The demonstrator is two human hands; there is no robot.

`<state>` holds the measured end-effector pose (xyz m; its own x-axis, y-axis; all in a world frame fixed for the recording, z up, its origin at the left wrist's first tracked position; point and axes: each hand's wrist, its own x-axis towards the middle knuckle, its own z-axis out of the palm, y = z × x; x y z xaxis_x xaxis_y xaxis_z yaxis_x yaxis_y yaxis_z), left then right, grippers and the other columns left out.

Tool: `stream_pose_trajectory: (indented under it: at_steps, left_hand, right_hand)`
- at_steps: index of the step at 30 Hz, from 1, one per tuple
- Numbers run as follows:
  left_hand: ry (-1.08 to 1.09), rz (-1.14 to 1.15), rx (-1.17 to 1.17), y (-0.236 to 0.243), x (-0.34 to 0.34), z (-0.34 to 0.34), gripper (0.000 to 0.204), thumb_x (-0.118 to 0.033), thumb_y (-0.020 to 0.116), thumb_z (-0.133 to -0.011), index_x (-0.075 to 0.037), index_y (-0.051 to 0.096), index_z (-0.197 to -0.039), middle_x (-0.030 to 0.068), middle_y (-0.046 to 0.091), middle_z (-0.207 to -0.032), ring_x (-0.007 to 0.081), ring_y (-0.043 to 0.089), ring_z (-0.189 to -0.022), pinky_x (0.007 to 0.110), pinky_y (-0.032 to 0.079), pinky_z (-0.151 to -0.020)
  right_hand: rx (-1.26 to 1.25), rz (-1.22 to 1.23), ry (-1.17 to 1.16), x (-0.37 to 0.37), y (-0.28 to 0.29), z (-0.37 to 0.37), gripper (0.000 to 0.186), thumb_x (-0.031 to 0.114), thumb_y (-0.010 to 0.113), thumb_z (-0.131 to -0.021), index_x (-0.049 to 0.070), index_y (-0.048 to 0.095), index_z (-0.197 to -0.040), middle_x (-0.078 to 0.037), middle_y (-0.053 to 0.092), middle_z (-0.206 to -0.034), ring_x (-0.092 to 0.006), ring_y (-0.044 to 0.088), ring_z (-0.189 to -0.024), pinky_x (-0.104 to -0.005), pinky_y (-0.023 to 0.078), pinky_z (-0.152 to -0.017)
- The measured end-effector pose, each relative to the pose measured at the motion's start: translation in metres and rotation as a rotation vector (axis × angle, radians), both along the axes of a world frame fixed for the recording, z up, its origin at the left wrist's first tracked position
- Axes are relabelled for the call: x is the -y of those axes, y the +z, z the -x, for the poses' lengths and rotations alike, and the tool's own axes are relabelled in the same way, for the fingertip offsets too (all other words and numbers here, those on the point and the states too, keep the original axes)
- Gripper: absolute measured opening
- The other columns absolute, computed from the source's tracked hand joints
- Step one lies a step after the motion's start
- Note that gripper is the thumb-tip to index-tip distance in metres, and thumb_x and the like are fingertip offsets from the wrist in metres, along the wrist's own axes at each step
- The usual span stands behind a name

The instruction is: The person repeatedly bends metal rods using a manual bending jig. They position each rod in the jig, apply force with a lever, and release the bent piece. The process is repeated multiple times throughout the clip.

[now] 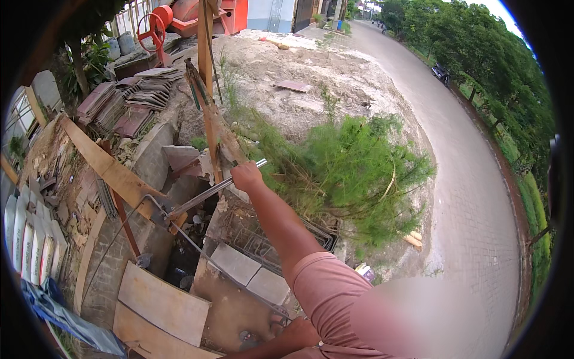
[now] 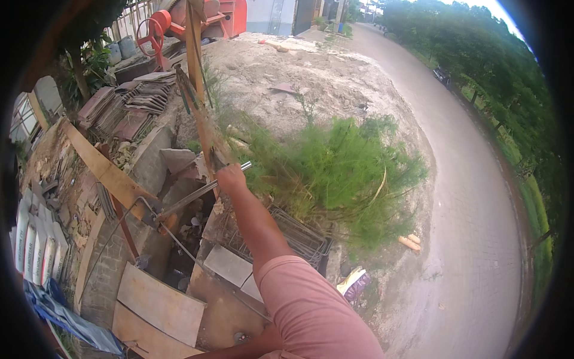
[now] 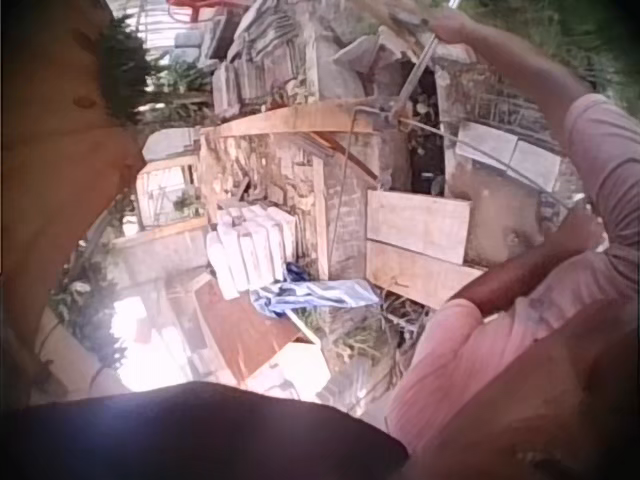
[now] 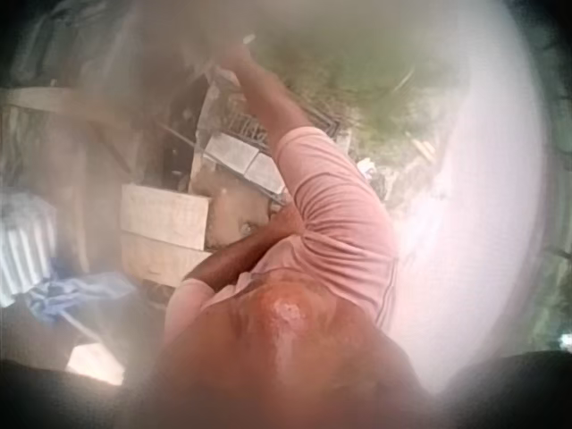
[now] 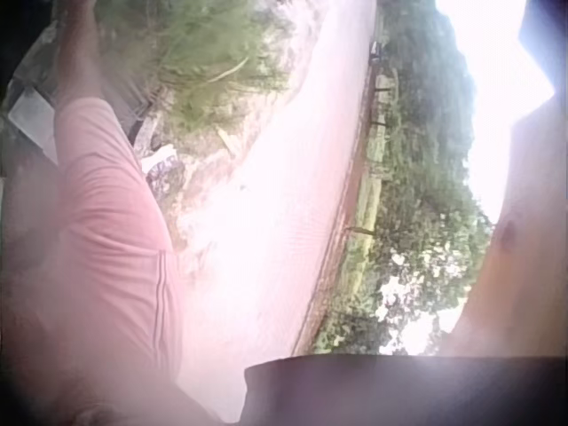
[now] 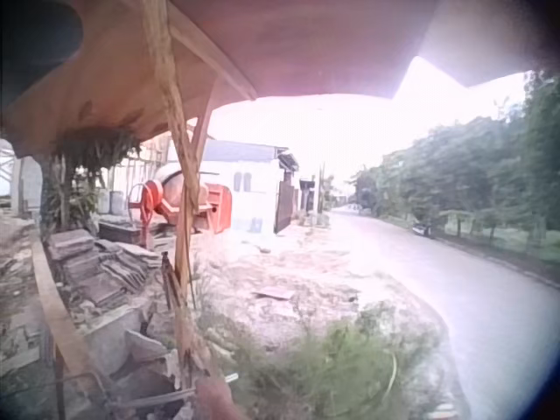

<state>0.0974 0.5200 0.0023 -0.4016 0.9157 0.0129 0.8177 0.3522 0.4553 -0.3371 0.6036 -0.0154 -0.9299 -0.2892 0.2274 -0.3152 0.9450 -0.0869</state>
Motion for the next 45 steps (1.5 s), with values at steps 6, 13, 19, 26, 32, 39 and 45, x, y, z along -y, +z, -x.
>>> stream_pose_trajectory:
  at_steps: [6,13,19,26,32,39,45]
  left_hand:
    - [0.173,-0.339,0.097,-0.031,0.02,-0.026,0.018,-0.026,0.058,-0.075,-0.012,0.066,-0.066,0.0079,0.065,-0.071,0.0243,0.065,-0.068,0.04,0.045,-0.062]
    - [0.234,0.198,0.361,0.012,0.063,-0.043,0.032,-0.037,0.056,-0.085,-0.008,0.062,-0.098,0.015,0.066,-0.079,0.033,0.066,-0.077,0.047,0.048,-0.068]
    - [0.643,0.708,0.386,0.018,0.217,-0.075,0.058,-0.055,0.055,-0.085,-0.013,0.058,-0.125,0.0132,0.07,-0.103,0.0312,0.066,-0.097,0.043,0.051,-0.084]
    - [1.257,-0.337,-0.232,0.031,0.276,-0.034,0.028,-0.023,0.063,-0.088,0.0,0.062,-0.103,0.0141,0.066,-0.09,0.0318,0.062,-0.085,0.041,0.05,-0.076]
    - [1.598,-0.173,0.16,-0.033,0.292,0.009,0.039,-0.037,0.053,-0.093,0.0,0.067,-0.093,0.0203,0.067,-0.089,0.0371,0.063,-0.091,0.045,0.048,-0.078]
    - [1.508,-0.197,0.291,-0.02,0.305,0.012,0.047,-0.039,0.049,-0.095,0.0,0.068,-0.077,0.014,0.061,-0.064,0.0261,0.06,-0.063,0.039,0.047,-0.063]
    - [1.479,-0.36,0.751,-0.005,0.318,0.021,0.042,-0.036,0.05,-0.097,-0.001,0.063,-0.076,0.0026,0.045,-0.052,0.0115,0.043,-0.044,0.031,0.035,-0.043]
  right_hand:
    - [0.068,-0.004,-0.013,0.011,0.018,-0.016,0.015,0.016,0.055,-0.079,0.013,0.07,-0.078,-0.009,0.069,-0.082,-0.0293,0.066,-0.087,-0.0423,0.042,-0.079]
    - [0.018,0.009,-0.126,0.0,0.008,-0.056,0.015,0.015,0.055,-0.079,0.012,0.07,-0.078,-0.013,0.07,-0.086,-0.0322,0.066,-0.087,-0.0437,0.044,-0.077]
    - [0.064,0.176,-0.208,0.027,0.009,-0.177,0.018,0.018,0.056,-0.081,0.004,0.065,-0.088,-0.017,0.069,-0.089,-0.036,0.066,-0.084,-0.0492,0.046,-0.077]
    - [0.012,0.267,-0.256,0.046,0.03,-0.237,0.032,0.033,0.065,-0.08,0.002,0.064,-0.086,-0.019,0.068,-0.084,-0.0381,0.067,-0.081,-0.0496,0.05,-0.073]
    - [0.07,0.236,-0.234,0.051,0.027,-0.233,0.038,0.041,0.063,-0.084,0.003,0.059,-0.089,-0.021,0.067,-0.085,-0.0392,0.065,-0.083,-0.0507,0.048,-0.074]
    - [0.153,0.14,-0.156,0.03,0.037,-0.212,0.035,0.039,0.06,-0.088,0.004,0.058,-0.091,-0.021,0.065,-0.082,-0.0398,0.064,-0.082,-0.0504,0.048,-0.073]
    - [0.314,0.094,-0.199,0.028,0.062,-0.208,0.047,0.049,0.061,-0.085,0.003,0.062,-0.087,-0.021,0.066,-0.081,-0.0392,0.064,-0.083,-0.0494,0.049,-0.074]
